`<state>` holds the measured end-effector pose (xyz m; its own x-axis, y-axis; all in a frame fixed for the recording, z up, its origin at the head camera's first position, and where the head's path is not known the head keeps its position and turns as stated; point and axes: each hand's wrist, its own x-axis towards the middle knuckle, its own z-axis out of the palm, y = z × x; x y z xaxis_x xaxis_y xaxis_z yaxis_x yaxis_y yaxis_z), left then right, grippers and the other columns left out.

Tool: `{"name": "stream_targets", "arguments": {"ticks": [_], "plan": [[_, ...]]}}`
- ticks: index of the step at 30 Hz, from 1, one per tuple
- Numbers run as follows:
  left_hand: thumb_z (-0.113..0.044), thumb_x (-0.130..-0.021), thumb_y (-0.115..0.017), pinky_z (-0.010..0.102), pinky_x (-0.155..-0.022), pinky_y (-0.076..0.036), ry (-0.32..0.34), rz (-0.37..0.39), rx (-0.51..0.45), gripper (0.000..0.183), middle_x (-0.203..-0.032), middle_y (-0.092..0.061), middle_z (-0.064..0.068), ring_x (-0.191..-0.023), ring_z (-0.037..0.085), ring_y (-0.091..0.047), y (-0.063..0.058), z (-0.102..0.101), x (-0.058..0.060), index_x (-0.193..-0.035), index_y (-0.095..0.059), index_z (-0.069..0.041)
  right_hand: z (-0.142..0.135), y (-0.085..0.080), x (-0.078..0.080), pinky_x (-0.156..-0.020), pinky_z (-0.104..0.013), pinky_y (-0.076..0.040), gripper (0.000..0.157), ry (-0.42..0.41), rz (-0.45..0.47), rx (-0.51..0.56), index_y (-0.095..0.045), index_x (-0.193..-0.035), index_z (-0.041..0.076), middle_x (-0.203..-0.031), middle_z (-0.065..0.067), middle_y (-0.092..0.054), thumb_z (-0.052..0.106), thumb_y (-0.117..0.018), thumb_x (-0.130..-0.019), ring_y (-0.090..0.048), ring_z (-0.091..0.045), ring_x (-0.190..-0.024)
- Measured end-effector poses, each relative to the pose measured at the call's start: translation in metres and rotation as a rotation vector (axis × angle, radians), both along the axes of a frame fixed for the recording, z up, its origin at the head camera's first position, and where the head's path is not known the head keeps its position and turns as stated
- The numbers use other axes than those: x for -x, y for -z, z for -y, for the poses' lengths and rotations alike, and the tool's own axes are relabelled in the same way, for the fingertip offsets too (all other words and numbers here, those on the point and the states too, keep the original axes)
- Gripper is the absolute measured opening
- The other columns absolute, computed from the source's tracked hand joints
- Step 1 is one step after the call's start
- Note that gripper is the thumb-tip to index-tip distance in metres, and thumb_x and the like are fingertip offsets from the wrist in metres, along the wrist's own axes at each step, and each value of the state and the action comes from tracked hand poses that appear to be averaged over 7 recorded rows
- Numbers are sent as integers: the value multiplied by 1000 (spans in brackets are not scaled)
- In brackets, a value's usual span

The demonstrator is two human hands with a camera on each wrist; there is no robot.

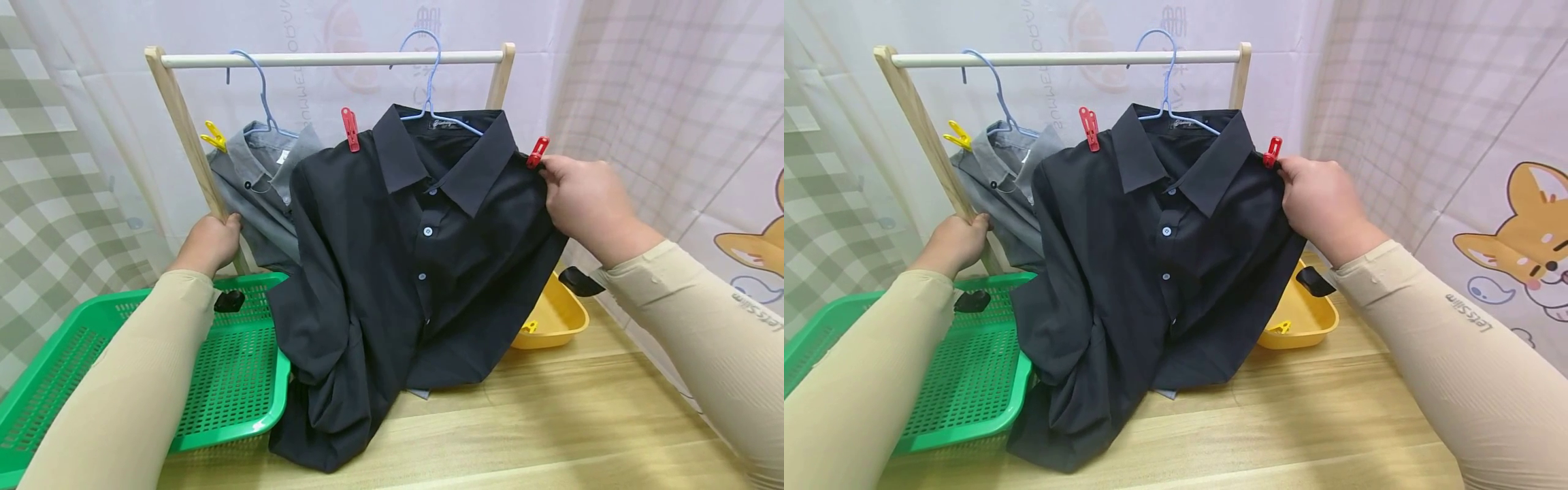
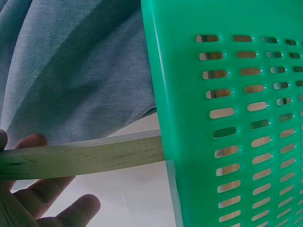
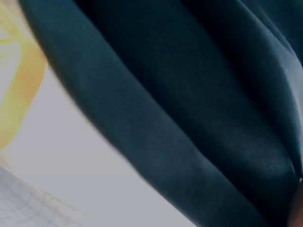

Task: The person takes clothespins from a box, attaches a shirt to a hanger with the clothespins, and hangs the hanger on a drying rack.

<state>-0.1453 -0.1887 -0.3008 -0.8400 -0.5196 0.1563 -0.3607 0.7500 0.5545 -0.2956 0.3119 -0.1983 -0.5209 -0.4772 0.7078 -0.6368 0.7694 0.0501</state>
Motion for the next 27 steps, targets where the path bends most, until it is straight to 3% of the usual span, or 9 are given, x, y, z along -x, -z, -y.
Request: {"name": "stream_targets", "arguments": {"ticks": [11, 17, 22, 27], "plan": [[-57, -95, -11, 39, -62, -41, 9, 8, -7, 63, -70, -45, 14, -62, 29, -49, -1, -1, -2, -75, -44, -7, 0, 5, -1, -66, -53, -46, 21, -7, 9, -29, -60, -101, 3, -86, -21, -63, 12, -42, -94, -56, -43, -67], [-57, -94, -9, 41, -69, -42, 13, 19, -31, 67, -84, -46, 19, -71, 31, -51, 0, 0, -1, -87, -48, -4, -3, 5, 2, -63, -55, -44, 18, -9, -4, -48, -59, -94, 3, -79, -21, -61, 7, -41, -92, -54, -43, -63], [-57, -94, -7, 44, -73, -42, 27, 22, -41, 76, -100, -48, 21, -79, 32, -52, 1, 1, -2, -114, -55, 0, -4, 4, 3, -61, -52, -44, 19, -24, -22, -69, -58, -92, 3, -74, -19, -58, 7, -40, -91, -52, -40, -60], [-57, -95, -8, 42, -71, -42, 29, 22, -46, 76, -95, -48, 20, -75, 32, -52, 1, 2, -3, -111, -56, 0, -3, 2, 2, -55, -47, -42, 17, -25, -34, -77, -52, -79, 5, -61, -14, -47, 8, -41, -92, -49, -37, -55]]}}
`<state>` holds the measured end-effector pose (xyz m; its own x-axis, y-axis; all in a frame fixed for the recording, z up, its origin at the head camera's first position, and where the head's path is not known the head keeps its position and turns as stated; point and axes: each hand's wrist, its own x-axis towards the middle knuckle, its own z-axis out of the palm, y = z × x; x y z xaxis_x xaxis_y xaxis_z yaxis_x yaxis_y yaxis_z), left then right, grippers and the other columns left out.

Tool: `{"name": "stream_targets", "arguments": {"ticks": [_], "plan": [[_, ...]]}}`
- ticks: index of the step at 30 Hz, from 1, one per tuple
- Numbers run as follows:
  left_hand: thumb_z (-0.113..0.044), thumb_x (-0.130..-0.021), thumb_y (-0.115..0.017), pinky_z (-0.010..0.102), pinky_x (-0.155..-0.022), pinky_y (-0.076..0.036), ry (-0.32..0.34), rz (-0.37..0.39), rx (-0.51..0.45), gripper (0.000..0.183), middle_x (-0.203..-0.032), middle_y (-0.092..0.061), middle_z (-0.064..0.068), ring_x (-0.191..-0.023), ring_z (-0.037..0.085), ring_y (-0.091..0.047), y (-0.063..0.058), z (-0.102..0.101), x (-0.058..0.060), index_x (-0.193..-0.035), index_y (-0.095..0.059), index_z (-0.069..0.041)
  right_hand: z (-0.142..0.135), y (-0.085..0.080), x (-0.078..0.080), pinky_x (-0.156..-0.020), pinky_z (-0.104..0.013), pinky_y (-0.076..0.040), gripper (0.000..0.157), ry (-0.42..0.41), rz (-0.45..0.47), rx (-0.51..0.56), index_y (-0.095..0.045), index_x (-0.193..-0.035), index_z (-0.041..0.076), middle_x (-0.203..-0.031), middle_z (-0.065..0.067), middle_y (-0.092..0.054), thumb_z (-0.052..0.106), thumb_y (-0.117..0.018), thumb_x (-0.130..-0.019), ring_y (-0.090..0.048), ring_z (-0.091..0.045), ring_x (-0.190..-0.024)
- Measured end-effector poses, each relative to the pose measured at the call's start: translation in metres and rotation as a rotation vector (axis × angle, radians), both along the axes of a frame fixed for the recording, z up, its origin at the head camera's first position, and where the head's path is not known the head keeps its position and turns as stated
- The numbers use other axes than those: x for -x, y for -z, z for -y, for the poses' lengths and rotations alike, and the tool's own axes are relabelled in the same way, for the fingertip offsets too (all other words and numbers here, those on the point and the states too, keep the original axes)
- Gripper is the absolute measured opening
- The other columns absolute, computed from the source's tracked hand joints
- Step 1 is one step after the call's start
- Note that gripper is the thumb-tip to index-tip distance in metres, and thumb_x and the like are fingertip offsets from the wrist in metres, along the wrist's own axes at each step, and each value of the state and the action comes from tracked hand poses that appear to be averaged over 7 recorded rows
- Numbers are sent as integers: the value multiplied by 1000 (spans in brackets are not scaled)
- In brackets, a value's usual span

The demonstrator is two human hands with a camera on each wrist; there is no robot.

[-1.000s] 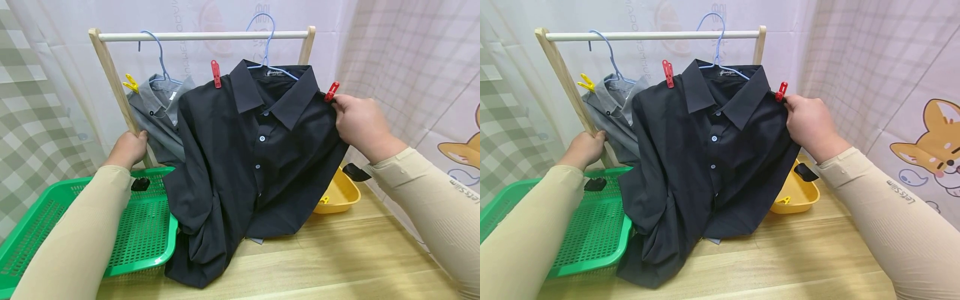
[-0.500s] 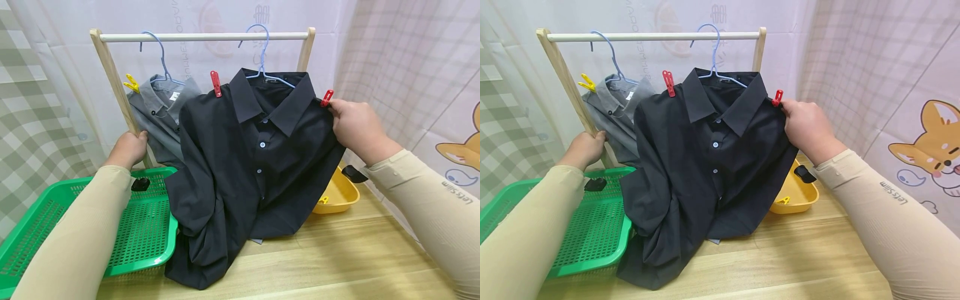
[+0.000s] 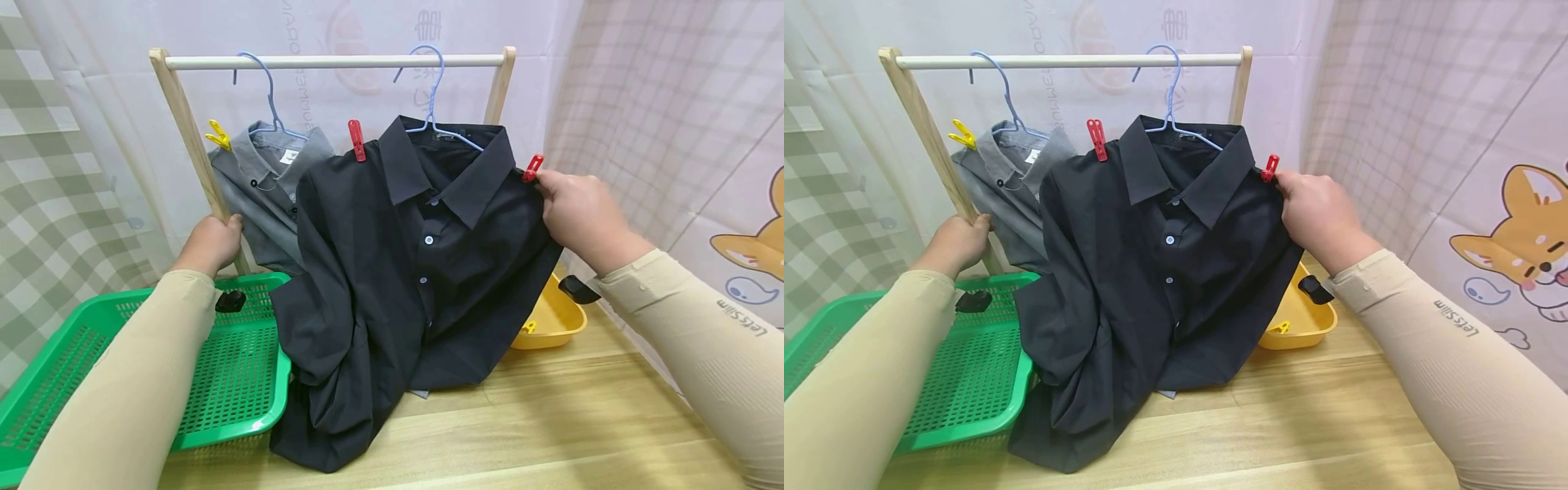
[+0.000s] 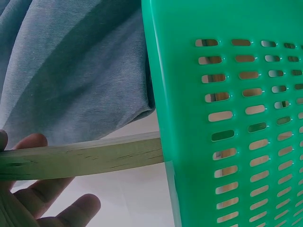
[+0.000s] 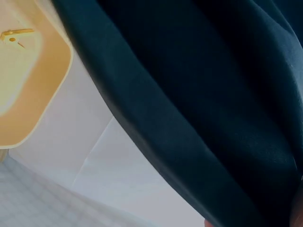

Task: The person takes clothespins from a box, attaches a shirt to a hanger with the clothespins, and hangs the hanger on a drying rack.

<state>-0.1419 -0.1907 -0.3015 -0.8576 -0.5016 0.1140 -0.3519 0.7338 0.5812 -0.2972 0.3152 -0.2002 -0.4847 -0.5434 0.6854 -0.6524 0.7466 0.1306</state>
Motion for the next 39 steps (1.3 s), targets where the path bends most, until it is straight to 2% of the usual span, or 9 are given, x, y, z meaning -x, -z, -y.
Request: {"name": "stream_targets", "arguments": {"ticks": [5, 12, 21, 34, 37, 39], "plan": [[-56, -95, -8, 40, -68, -41, 6, 3, -11, 75, -91, -45, 19, -71, 30, -50, -1, -1, -1, -112, -56, -2, 0, 1, 0, -54, -46, -42, 17, 3, 23, 2, -52, -80, 6, -61, -13, -47, 7, -41, -92, -50, -37, -55], [-56, -95, -9, 40, -69, -41, -1, -7, -5, 70, -88, -46, 19, -71, 30, -50, 0, -2, -2, -96, -56, -3, 0, 0, -1, -57, -47, -43, 15, 6, 38, 0, -53, -82, 5, -66, -15, -52, 8, -42, -92, -52, -38, -58], [-55, -95, -8, 41, -71, -41, 6, -4, -4, 74, -90, -46, 19, -72, 30, -50, 0, -2, -2, -108, -57, -1, 1, 1, -2, -60, -48, -44, 15, 9, 55, 8, -55, -85, 5, -70, -16, -55, 7, -42, -92, -53, -37, -61], [-56, -95, -8, 45, -75, -42, 4, -1, -8, 74, -100, -48, 22, -81, 33, -51, 0, -3, -2, -113, -53, 1, 3, 2, -2, -63, -53, -45, 15, 0, 51, 7, -58, -92, 3, -81, -19, -61, 7, -43, -92, -55, -40, -64], [-56, -95, -8, 45, -75, -42, 3, -2, -8, 74, -97, -48, 21, -79, 33, -51, 0, -3, -2, -107, -54, 0, 2, 2, -2, -65, -53, -46, 16, -3, 54, 6, -58, -95, 3, -85, -19, -62, 8, -43, -92, -56, -41, -66], [-56, -95, -9, 43, -71, -42, 0, -5, -7, 71, -90, -47, 20, -74, 32, -51, 0, -3, -3, -98, -54, -1, 2, 2, -2, -66, -53, -46, 16, -1, 53, 7, -59, -96, 3, -85, -19, -63, 8, -44, -92, -57, -41, -66]]}}
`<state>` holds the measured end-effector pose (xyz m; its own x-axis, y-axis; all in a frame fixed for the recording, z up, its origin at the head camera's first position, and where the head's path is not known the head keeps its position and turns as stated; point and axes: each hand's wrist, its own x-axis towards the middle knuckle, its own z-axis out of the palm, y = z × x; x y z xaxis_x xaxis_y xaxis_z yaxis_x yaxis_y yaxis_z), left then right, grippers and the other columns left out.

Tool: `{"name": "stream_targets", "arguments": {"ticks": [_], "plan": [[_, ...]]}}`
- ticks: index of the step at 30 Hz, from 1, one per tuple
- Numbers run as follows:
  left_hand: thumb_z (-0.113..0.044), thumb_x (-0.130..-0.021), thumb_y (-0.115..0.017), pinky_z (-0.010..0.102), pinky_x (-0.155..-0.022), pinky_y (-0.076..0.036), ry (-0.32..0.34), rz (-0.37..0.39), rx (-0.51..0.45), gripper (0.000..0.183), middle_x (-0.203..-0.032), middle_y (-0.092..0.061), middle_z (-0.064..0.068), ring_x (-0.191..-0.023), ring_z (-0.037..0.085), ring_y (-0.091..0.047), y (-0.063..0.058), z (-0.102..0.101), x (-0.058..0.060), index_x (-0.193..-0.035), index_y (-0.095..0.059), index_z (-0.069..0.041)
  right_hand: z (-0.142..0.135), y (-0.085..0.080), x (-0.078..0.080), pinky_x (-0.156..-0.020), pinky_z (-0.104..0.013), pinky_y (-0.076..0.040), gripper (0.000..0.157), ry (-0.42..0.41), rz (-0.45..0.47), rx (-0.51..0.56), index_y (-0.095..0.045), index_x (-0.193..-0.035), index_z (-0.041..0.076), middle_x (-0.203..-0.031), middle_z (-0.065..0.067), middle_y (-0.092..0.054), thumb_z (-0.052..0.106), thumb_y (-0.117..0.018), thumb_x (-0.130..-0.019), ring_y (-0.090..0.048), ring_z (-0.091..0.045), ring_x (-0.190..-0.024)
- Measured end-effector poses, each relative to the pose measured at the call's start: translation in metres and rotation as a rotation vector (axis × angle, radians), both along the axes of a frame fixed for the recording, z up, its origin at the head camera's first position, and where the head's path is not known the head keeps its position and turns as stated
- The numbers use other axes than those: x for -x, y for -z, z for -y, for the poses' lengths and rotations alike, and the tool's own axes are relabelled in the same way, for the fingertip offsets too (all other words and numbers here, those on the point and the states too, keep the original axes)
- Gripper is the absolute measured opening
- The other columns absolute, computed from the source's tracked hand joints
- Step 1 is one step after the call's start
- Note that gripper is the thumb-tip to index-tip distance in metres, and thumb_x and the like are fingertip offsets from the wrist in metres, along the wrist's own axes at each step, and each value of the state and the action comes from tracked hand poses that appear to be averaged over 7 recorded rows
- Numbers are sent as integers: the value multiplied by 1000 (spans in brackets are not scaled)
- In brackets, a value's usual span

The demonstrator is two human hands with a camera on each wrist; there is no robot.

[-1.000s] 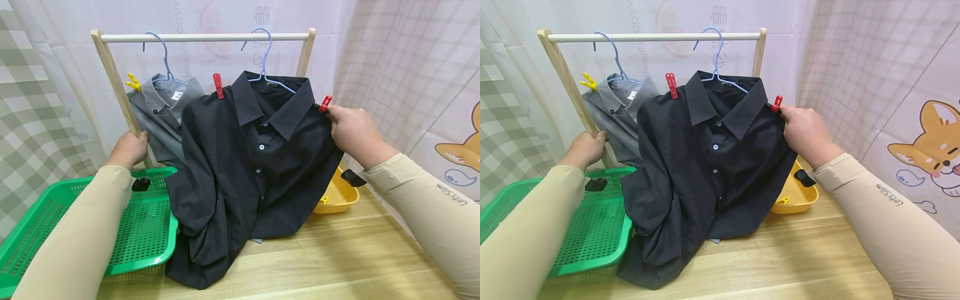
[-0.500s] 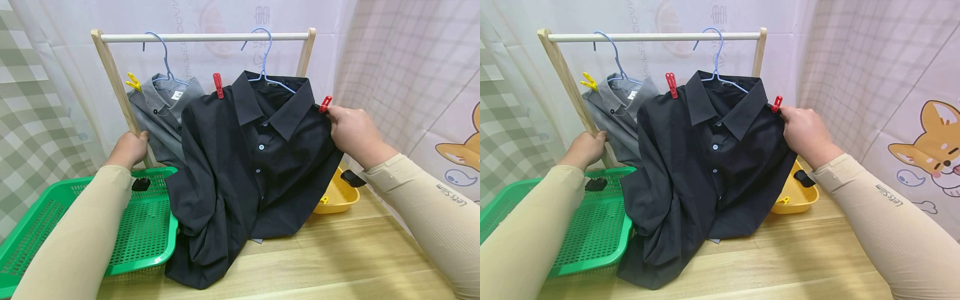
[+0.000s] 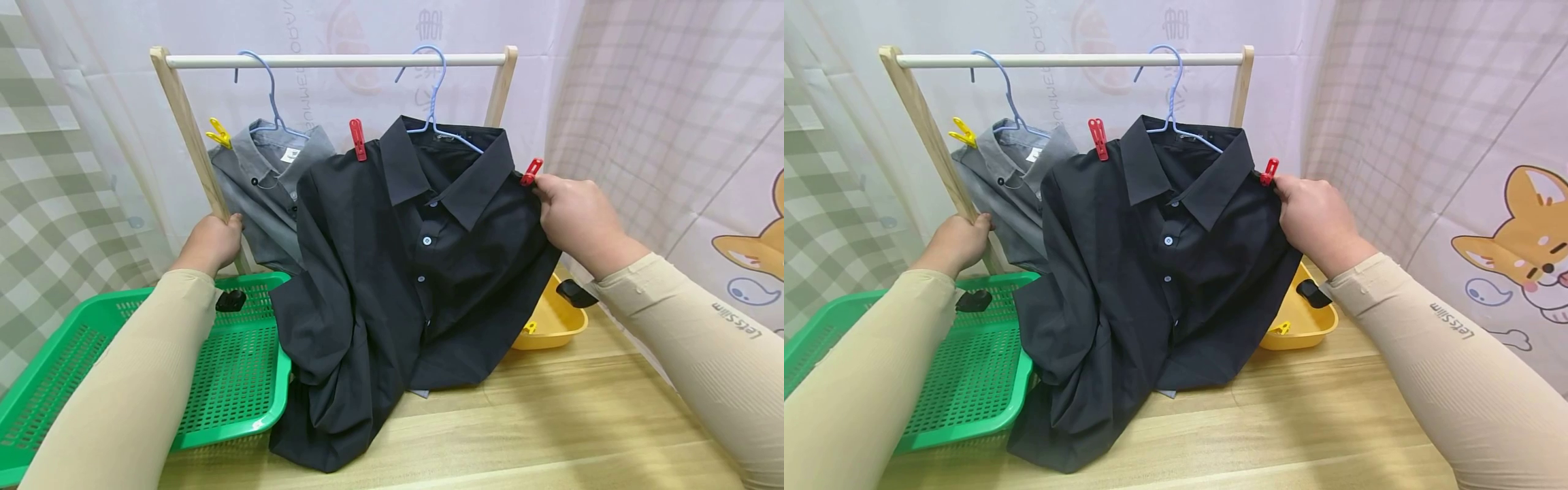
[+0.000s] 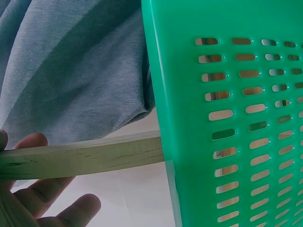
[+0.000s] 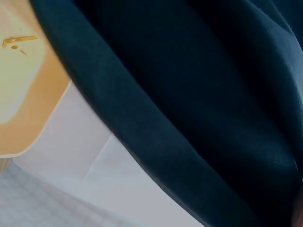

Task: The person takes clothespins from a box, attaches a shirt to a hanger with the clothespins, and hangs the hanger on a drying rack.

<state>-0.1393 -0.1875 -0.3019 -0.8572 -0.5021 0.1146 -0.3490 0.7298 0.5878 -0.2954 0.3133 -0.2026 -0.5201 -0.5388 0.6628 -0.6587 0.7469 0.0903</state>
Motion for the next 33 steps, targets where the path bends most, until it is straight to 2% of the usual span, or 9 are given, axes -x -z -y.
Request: {"name": "stream_targets", "arguments": {"ticks": [4, 9, 20, 23, 27, 30, 33], "plan": [[-56, -95, -10, 41, -69, -41, -6, -7, 5, 65, -82, -45, 18, -70, 31, -50, 0, -1, 0, -85, -48, -5, 0, 1, 0, -64, -52, -46, 14, -1, -5, 4, -58, -92, 4, -81, -19, -61, 8, -44, -92, -56, -40, -64], [-56, -95, -10, 44, -72, -42, -11, -6, 4, 64, -86, -46, 20, -76, 33, -51, 0, -1, 0, -86, -46, -4, 0, 1, -1, -63, -51, -47, 13, -6, -16, 4, -56, -89, 4, -77, -18, -59, 9, -44, -92, -55, -39, -62], [-57, -95, -9, 42, -70, -42, 1, 27, 28, 67, -82, -47, 19, -73, 31, -52, -1, 1, 0, -80, -48, -5, -1, 5, -3, -62, -49, -46, 18, -15, 4, 38, -55, -89, 4, -77, -17, -57, 17, -44, -97, -56, -37, -64], [-59, -94, -8, 40, -66, -42, 10, 50, 40, 69, -73, -47, 16, -66, 30, -51, -2, 1, -1, -73, -48, -6, -3, 7, -1, -67, -48, -45, 20, -41, 31, 82, -58, -99, 5, -85, -16, -60, 19, -43, -98, -56, -35, -70], [-59, -94, -9, 37, -58, -41, 26, 84, 52, 69, -58, -44, 8, -54, 27, -47, -5, 2, -2, -64, -46, -10, -9, 13, 2, -85, -51, -45, 30, -103, 51, 174, -59, -118, 9, -107, -15, -63, 25, -42, -98, -59, -35, -92], [-61, -94, -10, 36, -53, -39, 36, 102, 70, 67, -52, -40, 4, -50, 24, -44, -5, 3, -3, -62, -43, -12, -16, 19, 3, -94, -50, -42, 35, -155, 36, 254, -58, -124, 11, -118, -14, -62, 28, -41, -99, -58, -35, -105], [-63, -92, -15, 38, -55, -40, 52, 94, 107, 67, -61, -49, 8, -58, 26, -50, -3, 4, -6, -70, -48, -9, -23, 26, 5, -98, -35, -43, 36, -196, 10, 355, -60, -123, 11, -118, -14, -63, 29, -40, -99, -59, -31, -104]]}}
